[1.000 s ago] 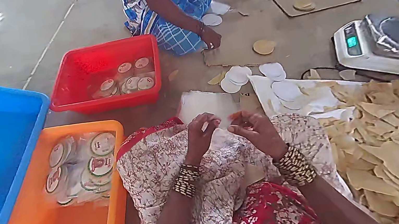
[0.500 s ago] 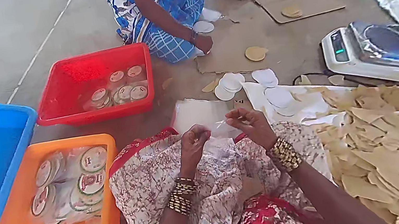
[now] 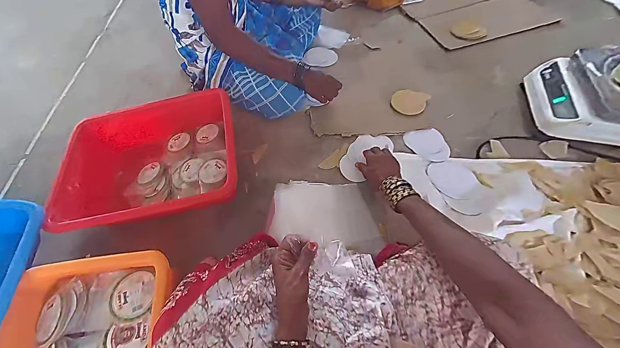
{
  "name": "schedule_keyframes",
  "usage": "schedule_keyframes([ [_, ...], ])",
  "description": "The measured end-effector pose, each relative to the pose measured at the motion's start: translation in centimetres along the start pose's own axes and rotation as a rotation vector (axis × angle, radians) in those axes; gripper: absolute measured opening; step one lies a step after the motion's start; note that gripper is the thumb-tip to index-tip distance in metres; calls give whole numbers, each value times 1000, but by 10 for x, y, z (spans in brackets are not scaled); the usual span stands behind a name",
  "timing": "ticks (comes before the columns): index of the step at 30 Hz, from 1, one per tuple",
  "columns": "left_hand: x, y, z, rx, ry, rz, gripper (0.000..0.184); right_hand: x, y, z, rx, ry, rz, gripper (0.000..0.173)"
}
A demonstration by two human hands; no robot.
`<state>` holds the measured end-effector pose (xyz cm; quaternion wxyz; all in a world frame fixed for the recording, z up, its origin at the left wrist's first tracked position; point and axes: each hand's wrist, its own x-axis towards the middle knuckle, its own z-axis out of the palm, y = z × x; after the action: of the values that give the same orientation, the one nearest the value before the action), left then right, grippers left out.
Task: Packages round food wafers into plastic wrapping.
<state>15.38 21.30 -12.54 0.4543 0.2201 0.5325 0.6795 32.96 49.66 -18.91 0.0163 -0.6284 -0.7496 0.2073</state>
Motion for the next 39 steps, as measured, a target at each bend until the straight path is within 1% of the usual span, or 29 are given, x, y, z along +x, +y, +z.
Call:
schedule_keyframes([
  [4, 2, 0, 5, 2, 2, -61, 10, -4, -16, 2, -201, -84, 12, 30],
  [6, 2, -1, 6, -2, -12, -73, 12, -6, -17, 0, -197, -55, 21, 28],
  [8, 2, -2, 6, -2, -13, -77, 12, -8, -17, -5, -105, -1, 69, 29],
  [10, 1, -2, 4, -5, -6, -79, 11, -10, -12, -11, 73, 62, 94, 30],
  [14, 1, -2, 3, -18, -3, -74, 11, -13, 2, -19, 461, 239, 158, 24],
  [18, 0, -2, 4, -5, 17, -48, 11, -13, 15, -21, 857, 396, 221, 29],
  [21, 0, -1, 5, -8, 44, -52, 11, -22, 9, -35, 1240, 457, 281, 20],
  [22, 0, -1, 5, -9, 47, -55, 11, -24, 10, -37, 1345, 452, 282, 18],
  [23, 0, -1, 5, -7, 47, -55, 11, -25, 12, -38, 1423, 439, 274, 19],
  [24, 0, -1, 5, -6, 44, -53, 12, -25, 13, -38, 1472, 429, 263, 23],
  [25, 0, -2, 5, -8, 40, -48, 12, -24, 15, -38, 1490, 420, 260, 26],
  [27, 0, -4, 5, -20, 37, -41, 14, -22, 16, -38, 1459, 417, 285, 12],
  [28, 0, -4, 5, -22, 38, -41, 14, -21, 17, -39, 1448, 410, 293, 8],
  [31, 0, -4, 5, -12, 45, -56, 14, -15, 20, -39, 1436, 388, 296, 5],
  [35, 0, -5, 5, -9, 64, -79, 15, -8, 19, -39, 1488, 378, 318, 10],
  [37, 0, -4, 6, -13, 73, -97, 16, -5, 20, -37, 1548, 372, 355, 16],
  [39, 0, -4, 6, -20, 82, -105, 17, -2, 20, -36, 1604, 369, 384, 19],
])
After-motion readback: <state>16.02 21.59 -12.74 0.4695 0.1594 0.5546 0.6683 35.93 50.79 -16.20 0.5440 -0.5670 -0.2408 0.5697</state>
